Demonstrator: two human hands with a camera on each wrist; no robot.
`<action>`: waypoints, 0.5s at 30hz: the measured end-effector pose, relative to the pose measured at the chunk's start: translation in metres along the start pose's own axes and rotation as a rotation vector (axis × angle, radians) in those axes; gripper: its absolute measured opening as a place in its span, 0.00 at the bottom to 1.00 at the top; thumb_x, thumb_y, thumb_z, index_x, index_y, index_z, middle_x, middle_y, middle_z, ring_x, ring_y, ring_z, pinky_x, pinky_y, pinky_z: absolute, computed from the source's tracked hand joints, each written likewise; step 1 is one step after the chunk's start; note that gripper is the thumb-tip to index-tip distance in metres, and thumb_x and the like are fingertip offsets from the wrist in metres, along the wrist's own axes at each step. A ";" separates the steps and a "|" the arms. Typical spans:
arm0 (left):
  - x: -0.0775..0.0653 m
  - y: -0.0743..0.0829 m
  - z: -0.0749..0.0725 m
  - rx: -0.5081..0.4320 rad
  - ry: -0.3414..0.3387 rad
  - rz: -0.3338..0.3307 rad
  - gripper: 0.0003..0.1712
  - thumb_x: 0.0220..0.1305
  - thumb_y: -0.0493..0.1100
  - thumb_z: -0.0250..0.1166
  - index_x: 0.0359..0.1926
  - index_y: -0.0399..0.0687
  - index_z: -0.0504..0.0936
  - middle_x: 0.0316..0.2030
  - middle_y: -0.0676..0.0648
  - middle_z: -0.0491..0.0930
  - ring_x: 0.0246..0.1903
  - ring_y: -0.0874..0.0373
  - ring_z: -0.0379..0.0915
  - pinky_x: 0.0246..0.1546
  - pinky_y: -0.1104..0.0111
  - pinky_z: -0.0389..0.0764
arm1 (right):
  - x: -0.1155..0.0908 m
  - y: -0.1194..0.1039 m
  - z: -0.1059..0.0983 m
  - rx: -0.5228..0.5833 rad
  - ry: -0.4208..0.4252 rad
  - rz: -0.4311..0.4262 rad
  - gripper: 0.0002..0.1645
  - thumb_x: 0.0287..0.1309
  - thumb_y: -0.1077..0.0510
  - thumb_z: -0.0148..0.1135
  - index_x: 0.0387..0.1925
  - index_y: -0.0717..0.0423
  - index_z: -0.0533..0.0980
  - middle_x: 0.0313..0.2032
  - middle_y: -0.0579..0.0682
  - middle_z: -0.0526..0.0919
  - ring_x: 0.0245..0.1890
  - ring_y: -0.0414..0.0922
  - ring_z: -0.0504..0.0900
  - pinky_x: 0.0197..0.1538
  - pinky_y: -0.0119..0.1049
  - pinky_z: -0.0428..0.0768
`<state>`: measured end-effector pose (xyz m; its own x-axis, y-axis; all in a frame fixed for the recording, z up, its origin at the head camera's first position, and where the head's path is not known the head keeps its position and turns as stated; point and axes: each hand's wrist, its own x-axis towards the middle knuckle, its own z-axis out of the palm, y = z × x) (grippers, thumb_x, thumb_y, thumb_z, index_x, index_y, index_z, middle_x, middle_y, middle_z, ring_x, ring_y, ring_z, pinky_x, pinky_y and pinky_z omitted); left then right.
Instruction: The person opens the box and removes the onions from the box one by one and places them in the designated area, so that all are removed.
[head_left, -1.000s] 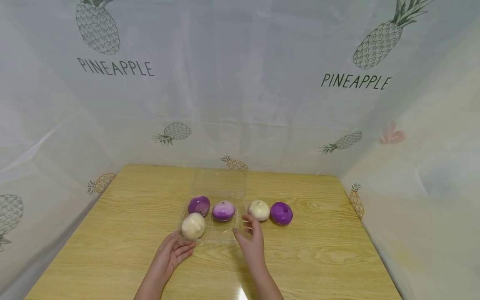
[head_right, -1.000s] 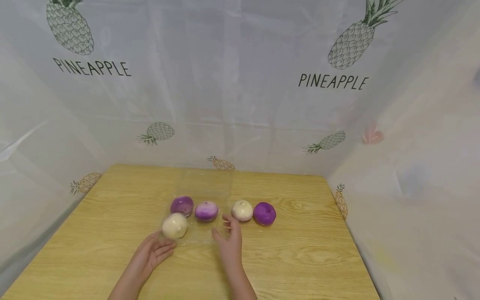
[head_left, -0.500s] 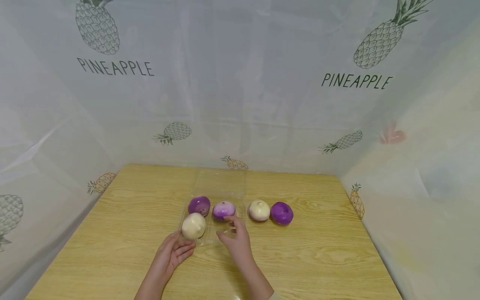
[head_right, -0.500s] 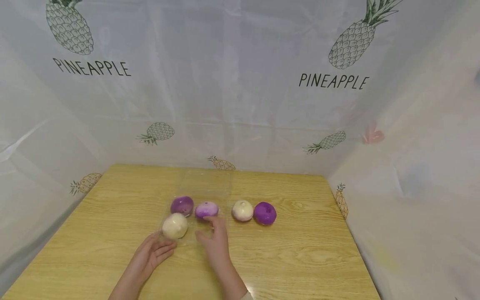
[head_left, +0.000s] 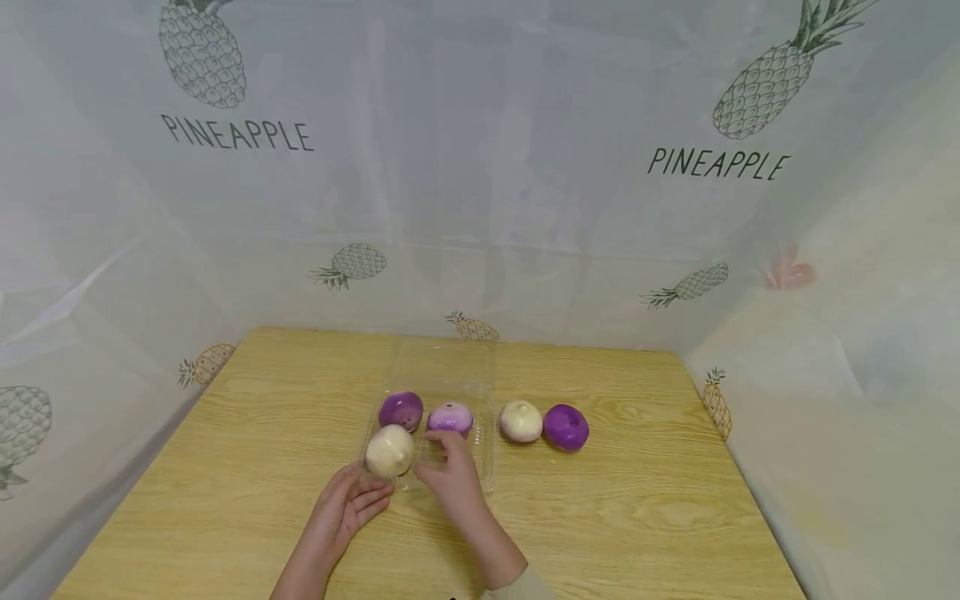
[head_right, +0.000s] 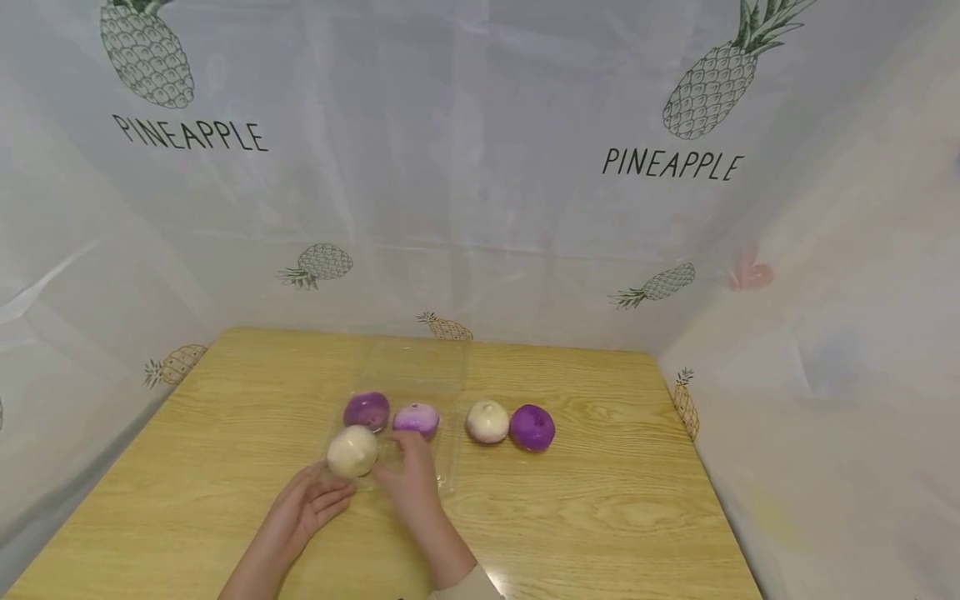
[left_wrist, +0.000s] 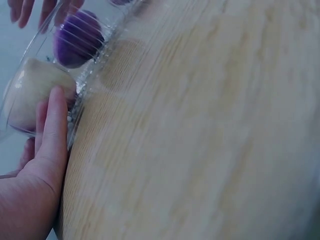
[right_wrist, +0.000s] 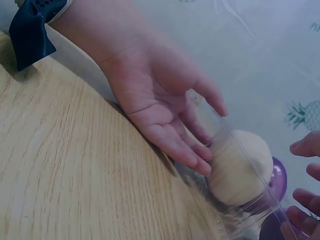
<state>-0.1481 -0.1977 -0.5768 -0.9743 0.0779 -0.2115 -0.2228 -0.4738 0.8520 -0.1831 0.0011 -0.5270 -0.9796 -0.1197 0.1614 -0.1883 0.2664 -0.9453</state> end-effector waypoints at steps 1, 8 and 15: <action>0.000 0.000 0.000 0.001 -0.004 0.004 0.26 0.78 0.50 0.47 0.62 0.33 0.54 0.42 0.39 0.78 0.45 0.45 0.81 0.51 0.55 0.80 | 0.001 -0.001 0.001 -0.020 -0.007 -0.003 0.26 0.47 0.65 0.73 0.50 0.63 0.77 0.50 0.54 0.77 0.52 0.59 0.74 0.56 0.56 0.75; -0.001 0.002 0.001 0.001 0.024 -0.026 0.31 0.78 0.51 0.48 0.65 0.32 0.51 0.42 0.39 0.77 0.45 0.46 0.80 0.51 0.56 0.80 | 0.008 -0.004 0.008 -0.162 -0.053 -0.036 0.25 0.45 0.61 0.76 0.47 0.61 0.78 0.49 0.55 0.78 0.53 0.55 0.76 0.59 0.51 0.74; -0.002 0.003 0.003 0.018 0.051 -0.042 0.34 0.78 0.50 0.48 0.68 0.30 0.46 0.43 0.38 0.75 0.46 0.46 0.80 0.52 0.56 0.79 | 0.014 -0.006 0.010 -0.214 -0.122 -0.021 0.24 0.46 0.62 0.76 0.47 0.61 0.78 0.49 0.54 0.78 0.53 0.55 0.76 0.58 0.50 0.75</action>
<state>-0.1470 -0.1969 -0.5719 -0.9613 0.0522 -0.2705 -0.2640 -0.4554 0.8502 -0.1953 -0.0115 -0.5215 -0.9621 -0.2382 0.1329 -0.2319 0.4576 -0.8584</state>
